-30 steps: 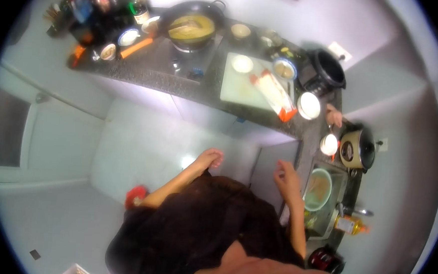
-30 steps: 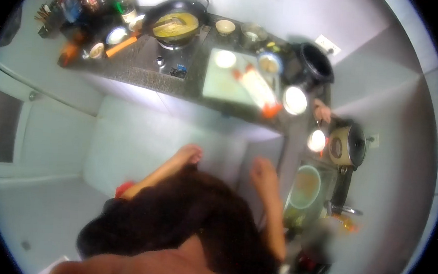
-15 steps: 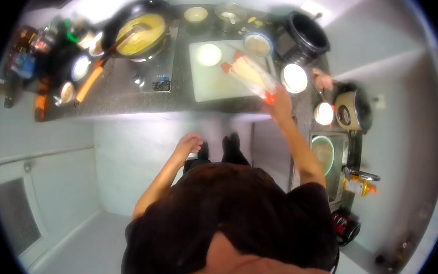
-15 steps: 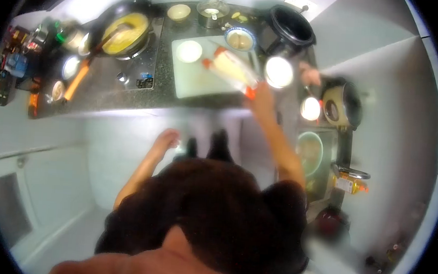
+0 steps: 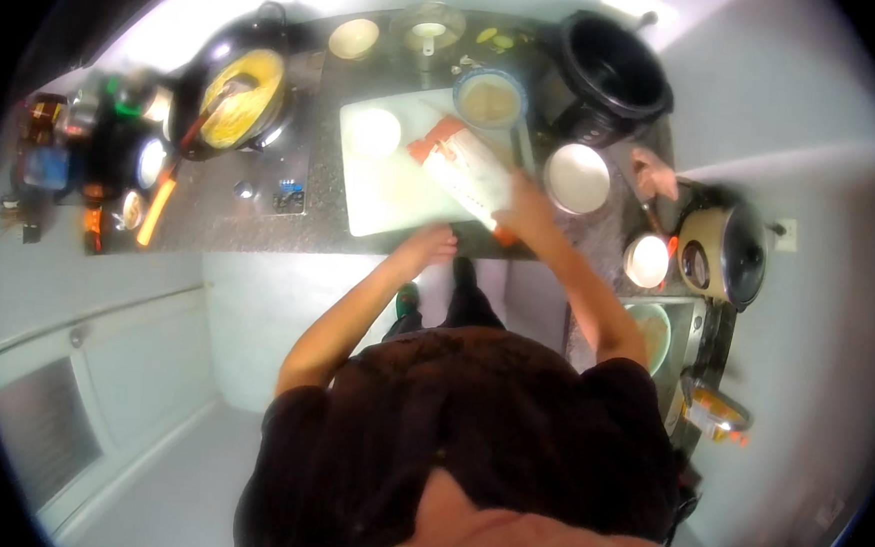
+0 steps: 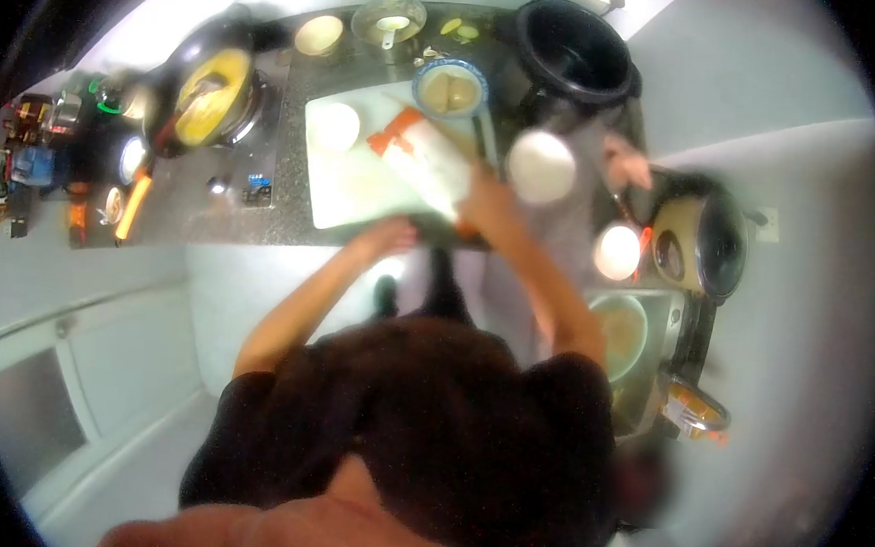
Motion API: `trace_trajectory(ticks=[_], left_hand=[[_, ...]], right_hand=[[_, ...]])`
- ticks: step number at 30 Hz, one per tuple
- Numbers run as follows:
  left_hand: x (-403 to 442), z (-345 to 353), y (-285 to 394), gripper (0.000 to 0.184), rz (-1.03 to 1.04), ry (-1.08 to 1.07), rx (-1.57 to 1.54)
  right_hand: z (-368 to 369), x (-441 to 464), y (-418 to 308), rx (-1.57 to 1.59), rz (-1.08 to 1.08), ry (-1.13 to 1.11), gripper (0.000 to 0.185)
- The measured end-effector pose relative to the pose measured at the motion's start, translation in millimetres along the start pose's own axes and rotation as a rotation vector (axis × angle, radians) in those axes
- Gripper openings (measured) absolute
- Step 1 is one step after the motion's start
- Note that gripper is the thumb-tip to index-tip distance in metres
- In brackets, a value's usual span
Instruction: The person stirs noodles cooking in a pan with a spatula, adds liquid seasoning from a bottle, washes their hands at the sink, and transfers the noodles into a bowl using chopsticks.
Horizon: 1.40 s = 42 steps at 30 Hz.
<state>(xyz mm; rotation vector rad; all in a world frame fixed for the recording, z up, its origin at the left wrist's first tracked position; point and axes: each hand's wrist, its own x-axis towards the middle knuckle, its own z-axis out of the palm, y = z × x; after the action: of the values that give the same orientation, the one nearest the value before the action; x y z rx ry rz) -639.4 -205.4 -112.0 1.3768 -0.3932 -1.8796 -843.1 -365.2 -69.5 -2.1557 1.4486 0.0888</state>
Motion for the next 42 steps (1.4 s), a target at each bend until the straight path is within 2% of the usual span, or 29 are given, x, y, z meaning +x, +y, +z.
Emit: trace_trajectory(ticks=[2,4,5,6,7,8,10,11,12,14,16,18,20,21,23,25,26,29,32,34,35,36,38,40,41,42], left_hand=[[33.7,4.4,-3.8,0.062,-0.014,0.005,-0.145],[38.6,20.1,6.8,0.065,-0.011,0.030,-0.164],[38.0,29.7,13.0,0.067,-0.024,0.011,-0.182],[38.8,36.8,18.1,0.068,-0.034,-0.008,-0.200],[45.3,40.6,18.2,0.067,0.034,-0.137,-0.331],[46.4,40.0,16.5,0.067,0.048,-0.117,-0.338],[10.0,61.8,43.5,0.066,0.070,-0.145,-0.361],[10.1,61.3,41.5,0.063,0.058,-0.139,-0.399],[16.2,62.1,28.9,0.049,0.111,-0.050,-0.468],[-5.1,74.1,43.0,0.039,0.071,-0.012,-0.533],[-6.1,69.9,31.3,0.038,0.124,0.060,-0.459],[-27.6,67.7,36.7,0.042,0.248,0.073,-0.364],[-64.6,68.1,53.8,0.044,0.315,0.146,-0.252],[-80.0,63.6,57.8,0.044,0.348,0.186,-0.272],[-106.3,54.1,62.3,0.052,0.514,0.275,-0.232],[-138.5,33.9,69.2,0.056,0.526,0.312,-0.241],[-153.6,21.8,69.1,0.061,0.505,0.325,-0.236],[-182.3,-29.7,46.8,0.059,0.632,0.417,-0.376],[-226.9,-84.0,25.8,0.055,0.776,0.499,-0.440],[-258.5,-121.9,5.5,0.053,0.816,0.480,-0.485],[-271.3,-140.8,-4.3,0.051,0.835,0.459,-0.522],[-274.6,-162.0,-19.4,0.047,0.826,0.550,-0.450],[-283.2,-196.1,-25.4,0.057,1.159,0.877,-0.167],[-317.5,-222.6,-40.7,0.061,1.026,0.895,-0.314],[-329.2,-237.5,-47.8,0.059,1.028,0.923,-0.316],[-351.3,-253.5,-48.4,0.057,1.039,0.950,-0.315]], right_hand=[[6.2,11.1,12.7,0.043,0.038,-0.090,0.082],[10.9,12.4,16.7,0.229,-0.160,-0.098,0.082],[-34.2,0.9,-11.8,0.297,-0.148,-0.302,0.080],[-32.5,-0.9,-8.9,0.296,-0.165,-0.309,0.080],[-27.9,-0.9,-5.2,0.517,-0.189,-0.350,0.076],[-22.7,-0.8,-3.1,0.736,-0.212,-0.396,0.073],[-10.5,-2.0,-1.4,0.963,-0.114,-0.592,0.066],[-11.0,-9.7,-5.7,1.091,-0.109,-0.590,0.062],[1.8,-14.0,-5.1,1.176,-0.118,-0.577,0.059],[37.8,-22.3,4.3,1.267,-0.207,-0.584,0.059],[17.4,-50.9,-18.8,1.198,-0.203,-0.468,0.059],[7.0,-70.4,-39.2,1.028,-0.321,-0.319,0.059],[4.0,-85.3,-58.3,1.069,-0.444,-0.280,0.058],[16.1,-85.7,-61.2,0.864,-0.502,-0.148,0.058],[15.9,-89.7,-91.3,0.749,-0.625,-0.117,0.058],[24.1,-92.8,-126.2,0.551,-0.716,-0.027,0.056],[27.2,-95.7,-145.3,0.538,-0.745,-0.032,0.056],[25.2,-110.0,-231.2,0.453,-0.823,-0.099,0.055],[57.1,-124.6,-305.4,0.463,-0.891,-0.202,0.054],[82.4,-135.3,-353.5,0.434,-1.009,-0.162,0.051],[90.3,-151.3,-375.0,0.407,-0.922,-0.216,0.048],[97.2,-161.3,-403.7,0.389,-0.847,-0.253,0.046],[101.2,-189.3,-466.5,0.445,-0.905,-0.230,0.030],[117.4,-211.0,-515.1,0.521,-1.097,-0.075,0.022],[122.9,-214.8,-534.2,0.526,-1.116,-0.058,0.022],[127.4,-224.0,-555.0,0.432,-1.240,-0.157,0.034]])
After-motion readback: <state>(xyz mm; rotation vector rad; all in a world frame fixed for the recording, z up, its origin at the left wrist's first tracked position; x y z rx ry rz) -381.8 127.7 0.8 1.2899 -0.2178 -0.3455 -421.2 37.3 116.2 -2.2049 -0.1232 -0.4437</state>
